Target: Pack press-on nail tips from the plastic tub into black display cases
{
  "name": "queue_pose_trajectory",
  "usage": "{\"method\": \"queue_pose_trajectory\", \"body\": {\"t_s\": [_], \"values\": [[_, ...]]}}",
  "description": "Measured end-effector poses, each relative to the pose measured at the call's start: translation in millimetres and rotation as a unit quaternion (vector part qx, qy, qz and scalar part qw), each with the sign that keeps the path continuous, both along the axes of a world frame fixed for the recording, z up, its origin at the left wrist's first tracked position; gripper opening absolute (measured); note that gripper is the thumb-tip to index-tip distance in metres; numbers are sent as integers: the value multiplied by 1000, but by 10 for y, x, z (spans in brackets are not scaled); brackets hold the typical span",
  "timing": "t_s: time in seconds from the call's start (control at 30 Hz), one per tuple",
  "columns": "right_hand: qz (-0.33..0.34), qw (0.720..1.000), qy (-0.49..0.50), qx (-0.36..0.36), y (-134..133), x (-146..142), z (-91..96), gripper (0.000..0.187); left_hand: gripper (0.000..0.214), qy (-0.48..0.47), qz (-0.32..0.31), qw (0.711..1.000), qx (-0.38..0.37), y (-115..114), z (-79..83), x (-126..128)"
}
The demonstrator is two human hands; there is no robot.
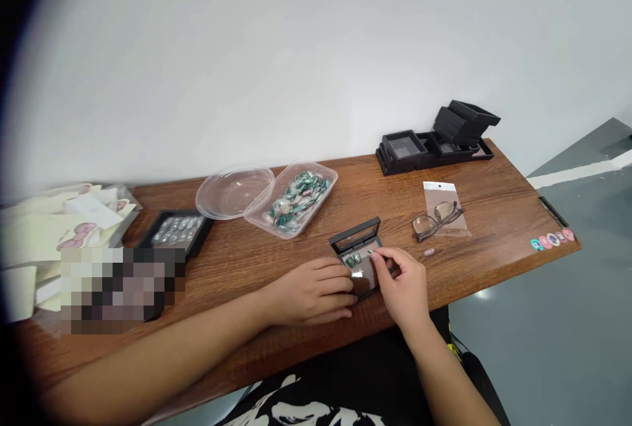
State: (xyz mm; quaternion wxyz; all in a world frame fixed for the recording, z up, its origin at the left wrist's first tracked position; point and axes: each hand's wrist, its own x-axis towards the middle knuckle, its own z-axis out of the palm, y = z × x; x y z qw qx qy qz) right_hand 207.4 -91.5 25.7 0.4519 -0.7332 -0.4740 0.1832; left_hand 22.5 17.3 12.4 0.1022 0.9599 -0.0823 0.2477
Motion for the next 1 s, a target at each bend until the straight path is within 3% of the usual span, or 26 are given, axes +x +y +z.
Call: {"method": "queue_pose_trajectory", "body": {"t_s": [0.4, 1.0], "values": [[51, 986, -153, -54, 105, 0, -63, 20, 21, 22, -2, 999, 30, 3, -81, -25], [85, 956, -261, -101, 95, -37, -51, 22, 21, 6, -4, 998, 70, 18, -49, -31]]}}
